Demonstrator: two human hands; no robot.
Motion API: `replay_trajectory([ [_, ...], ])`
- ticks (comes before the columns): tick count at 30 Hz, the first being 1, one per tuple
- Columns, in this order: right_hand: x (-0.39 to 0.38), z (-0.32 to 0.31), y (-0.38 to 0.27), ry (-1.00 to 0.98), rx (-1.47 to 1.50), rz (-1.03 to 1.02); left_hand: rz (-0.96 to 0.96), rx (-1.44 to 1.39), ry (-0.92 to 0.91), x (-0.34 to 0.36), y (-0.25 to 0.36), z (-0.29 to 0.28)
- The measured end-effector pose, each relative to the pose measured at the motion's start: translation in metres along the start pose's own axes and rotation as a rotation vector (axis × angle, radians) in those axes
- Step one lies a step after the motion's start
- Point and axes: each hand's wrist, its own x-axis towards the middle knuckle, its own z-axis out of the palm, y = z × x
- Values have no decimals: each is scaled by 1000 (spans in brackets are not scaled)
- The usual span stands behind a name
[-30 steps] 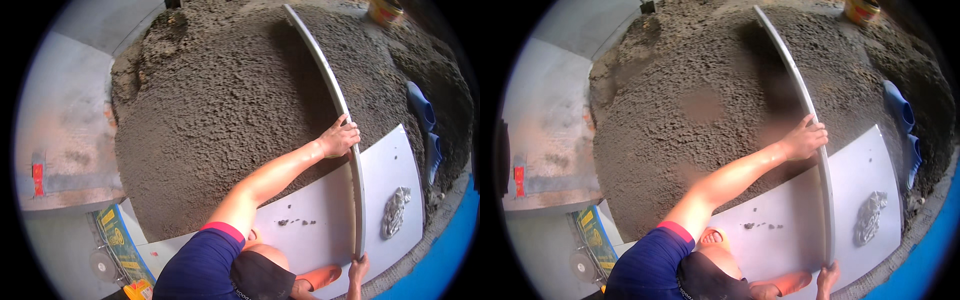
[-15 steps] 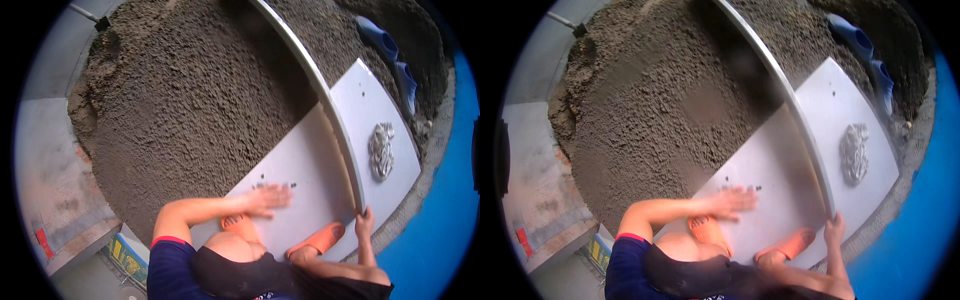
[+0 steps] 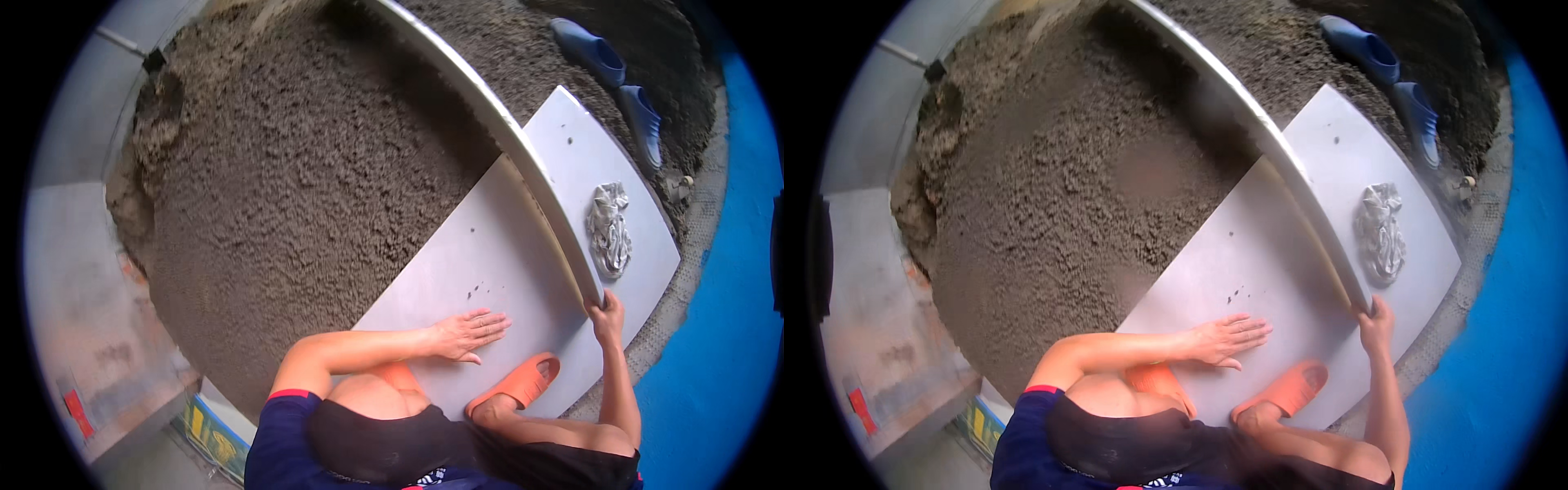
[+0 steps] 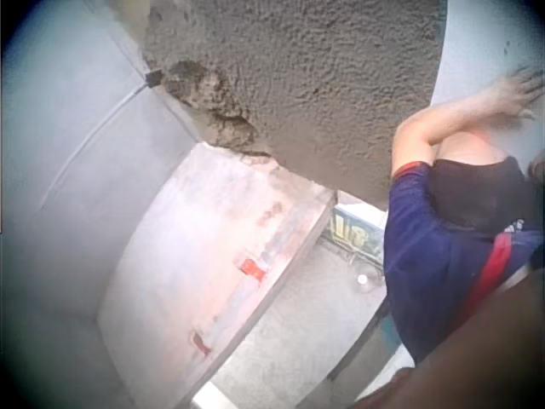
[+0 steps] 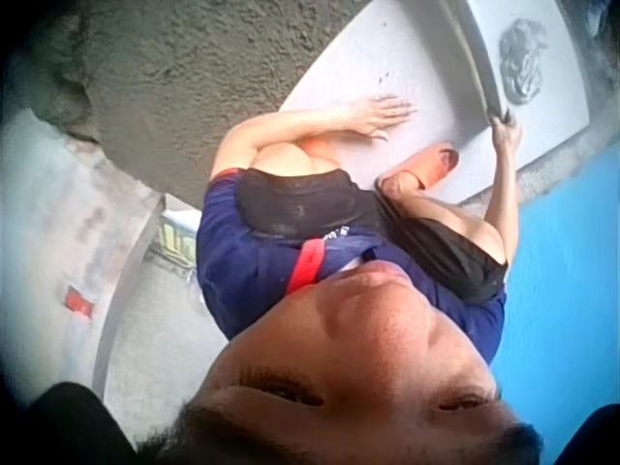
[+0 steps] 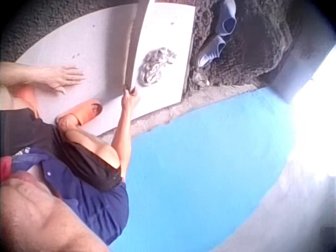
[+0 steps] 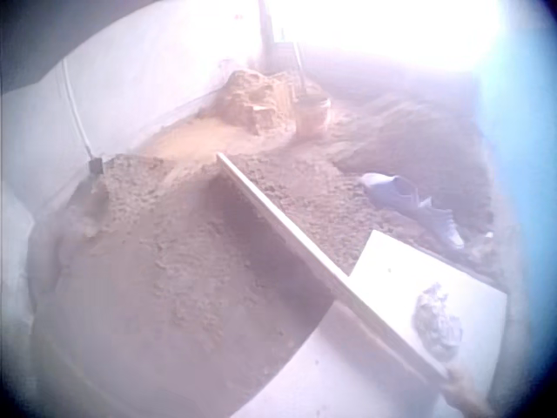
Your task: The person levels a layer of cement over a tiled floor using a long metal bar, periodically clearing excess cement and wiping the tile surface with a cloth.
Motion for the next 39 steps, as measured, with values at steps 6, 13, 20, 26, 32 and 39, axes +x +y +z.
replay_trajectory([
  [6,-36,-15,4,-190,214,248,-396,34,27,15,-59,-26],
  [13,-36,-8,-10,-205,271,209,-640,440,369,27,-141,-88],
  [20,-33,5,-31,-105,-214,70,-526,249,351,53,-101,-61],
  [26,-56,13,-35,19,-340,19,-357,535,391,105,-115,-101],
  [32,-115,-2,-3,31,-395,-55,-304,271,240,69,-107,-125],
  [39,-123,-9,17,-107,-571,-19,-298,325,311,86,-113,-84],
])
